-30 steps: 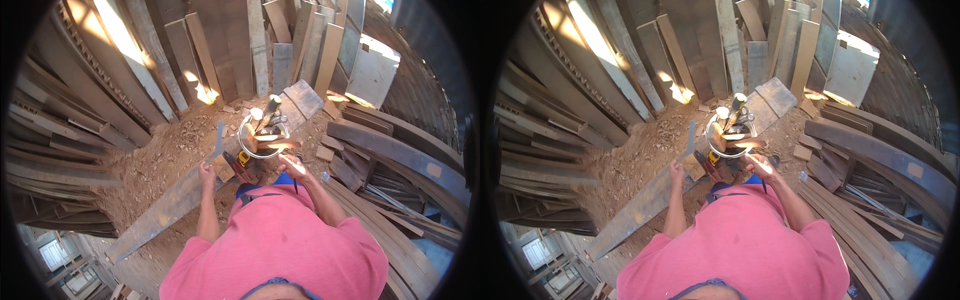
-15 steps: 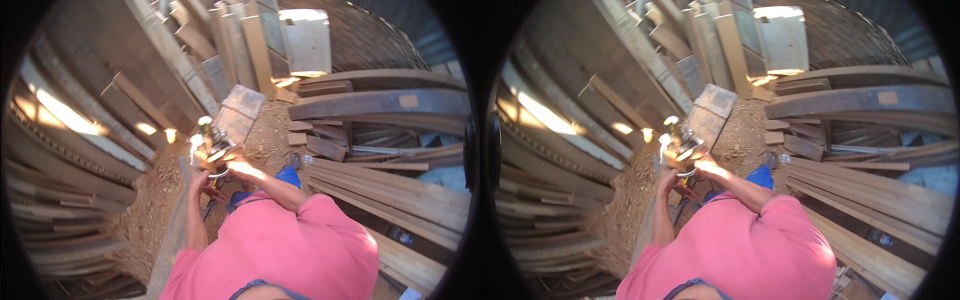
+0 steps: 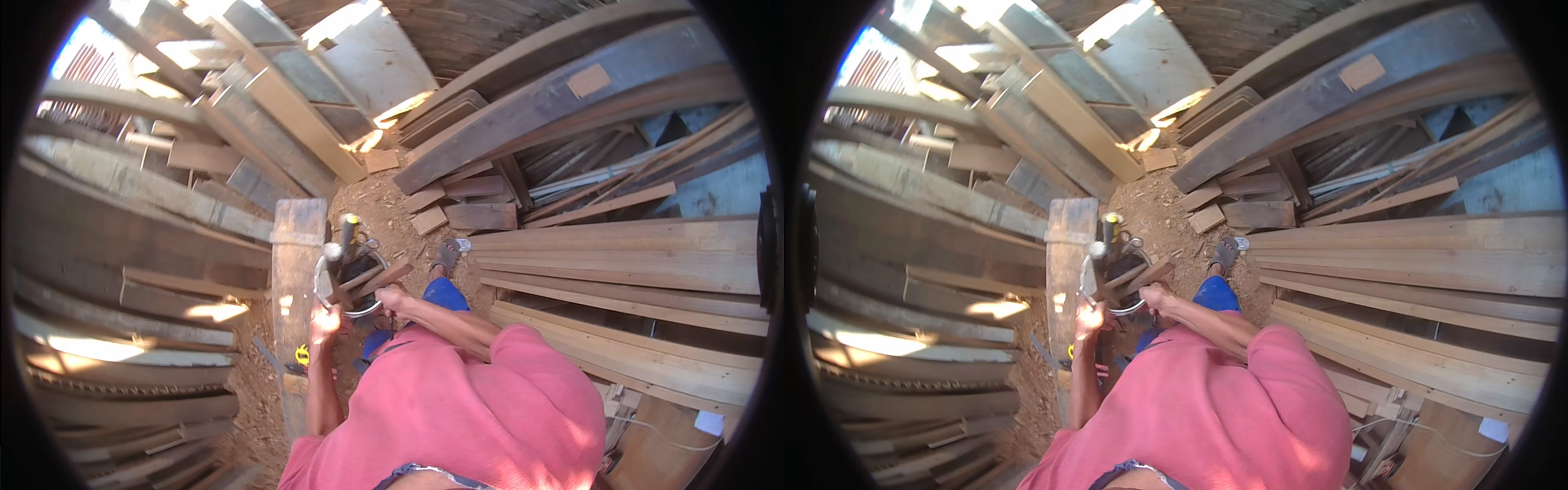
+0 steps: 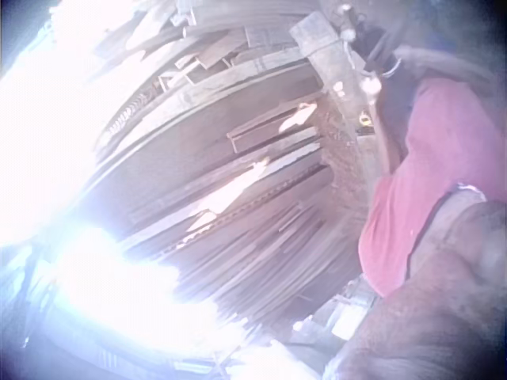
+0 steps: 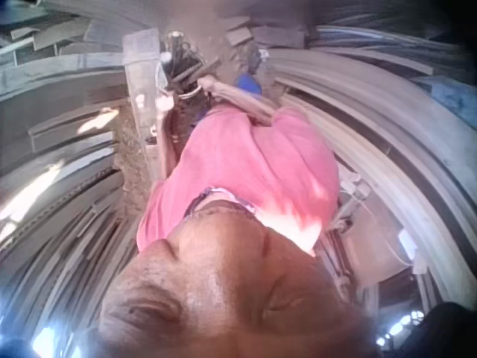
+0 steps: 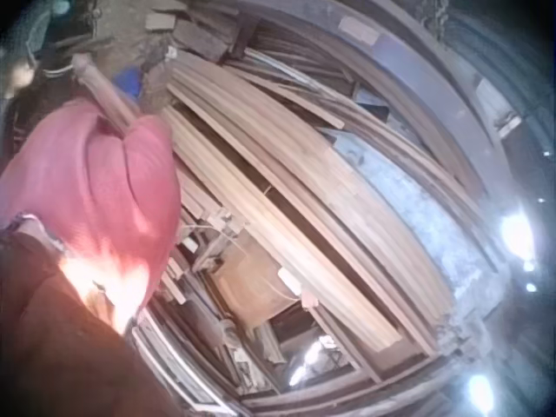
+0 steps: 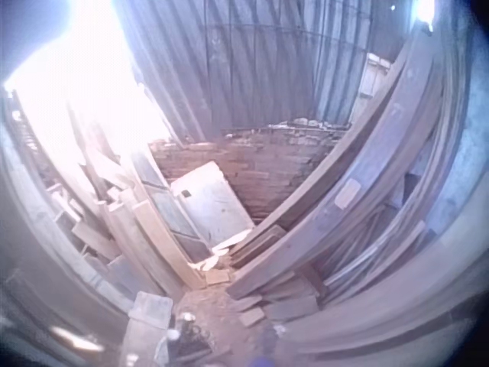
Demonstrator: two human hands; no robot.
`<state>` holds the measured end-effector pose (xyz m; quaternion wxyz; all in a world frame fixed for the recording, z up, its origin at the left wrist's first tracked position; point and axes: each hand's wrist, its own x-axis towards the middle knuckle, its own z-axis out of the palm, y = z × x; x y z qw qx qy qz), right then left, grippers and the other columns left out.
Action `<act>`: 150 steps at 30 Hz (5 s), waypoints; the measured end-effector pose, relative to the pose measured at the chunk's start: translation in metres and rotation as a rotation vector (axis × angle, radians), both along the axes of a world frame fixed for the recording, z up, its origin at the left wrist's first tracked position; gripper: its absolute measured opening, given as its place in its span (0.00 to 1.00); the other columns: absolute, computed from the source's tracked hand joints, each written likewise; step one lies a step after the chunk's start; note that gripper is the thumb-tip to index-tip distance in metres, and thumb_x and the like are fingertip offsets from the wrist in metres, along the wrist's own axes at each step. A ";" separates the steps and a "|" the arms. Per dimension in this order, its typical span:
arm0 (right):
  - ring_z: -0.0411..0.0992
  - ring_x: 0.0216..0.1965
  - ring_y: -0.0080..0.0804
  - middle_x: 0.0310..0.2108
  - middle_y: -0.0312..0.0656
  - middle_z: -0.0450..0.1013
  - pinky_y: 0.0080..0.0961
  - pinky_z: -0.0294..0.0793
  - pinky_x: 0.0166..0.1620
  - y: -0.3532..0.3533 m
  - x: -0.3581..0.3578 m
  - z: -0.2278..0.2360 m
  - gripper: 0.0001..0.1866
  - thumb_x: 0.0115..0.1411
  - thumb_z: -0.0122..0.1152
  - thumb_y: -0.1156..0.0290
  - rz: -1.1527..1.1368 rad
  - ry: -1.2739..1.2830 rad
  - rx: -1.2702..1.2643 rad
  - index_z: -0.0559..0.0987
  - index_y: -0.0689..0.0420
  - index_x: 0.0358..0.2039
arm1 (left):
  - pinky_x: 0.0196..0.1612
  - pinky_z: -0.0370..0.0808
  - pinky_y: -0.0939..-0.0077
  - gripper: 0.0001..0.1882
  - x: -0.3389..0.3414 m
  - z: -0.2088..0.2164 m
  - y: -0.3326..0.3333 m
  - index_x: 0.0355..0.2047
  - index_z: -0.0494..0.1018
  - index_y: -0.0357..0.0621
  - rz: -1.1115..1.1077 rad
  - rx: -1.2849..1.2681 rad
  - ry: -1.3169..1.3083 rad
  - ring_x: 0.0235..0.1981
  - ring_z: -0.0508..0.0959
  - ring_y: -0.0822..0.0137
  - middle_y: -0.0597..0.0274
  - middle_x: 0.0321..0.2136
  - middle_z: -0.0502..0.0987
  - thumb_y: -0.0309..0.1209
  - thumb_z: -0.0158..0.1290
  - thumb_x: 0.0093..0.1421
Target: The person uses a tape measure to check the dimensions of various panels and sections of a wooden door laying on supports and marks a measurement with a pencil.
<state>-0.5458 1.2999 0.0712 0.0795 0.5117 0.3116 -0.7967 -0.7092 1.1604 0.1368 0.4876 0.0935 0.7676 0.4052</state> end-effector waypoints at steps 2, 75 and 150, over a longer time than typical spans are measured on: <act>0.64 0.12 0.26 0.21 0.43 0.75 0.25 0.57 0.12 0.033 0.024 -0.007 0.05 0.58 0.54 0.72 -0.145 -0.070 -0.056 0.77 0.58 0.29 | 0.20 0.75 0.76 0.33 0.000 0.015 0.057 0.67 0.58 0.39 -0.155 0.016 -0.101 0.19 0.80 0.69 0.55 0.26 0.83 0.33 0.56 0.66; 0.78 0.50 0.33 0.55 0.48 0.76 0.28 0.78 0.54 0.438 0.316 0.044 0.20 0.67 0.57 0.78 -0.898 0.408 0.573 0.69 0.63 0.58 | 0.69 0.51 0.33 0.53 0.294 0.051 0.631 0.74 0.48 0.43 -0.933 0.634 0.977 0.69 0.52 0.26 0.26 0.71 0.46 0.42 0.66 0.56; 0.81 0.34 0.32 0.29 0.46 0.81 0.31 0.78 0.37 -0.591 -0.032 0.003 0.12 0.56 0.56 0.69 2.502 1.030 0.757 0.82 0.62 0.34 | 0.37 0.76 0.75 0.20 0.481 -0.003 -0.544 0.51 0.75 0.39 1.914 0.130 0.229 0.35 0.78 0.73 0.64 0.35 0.80 0.41 0.60 0.65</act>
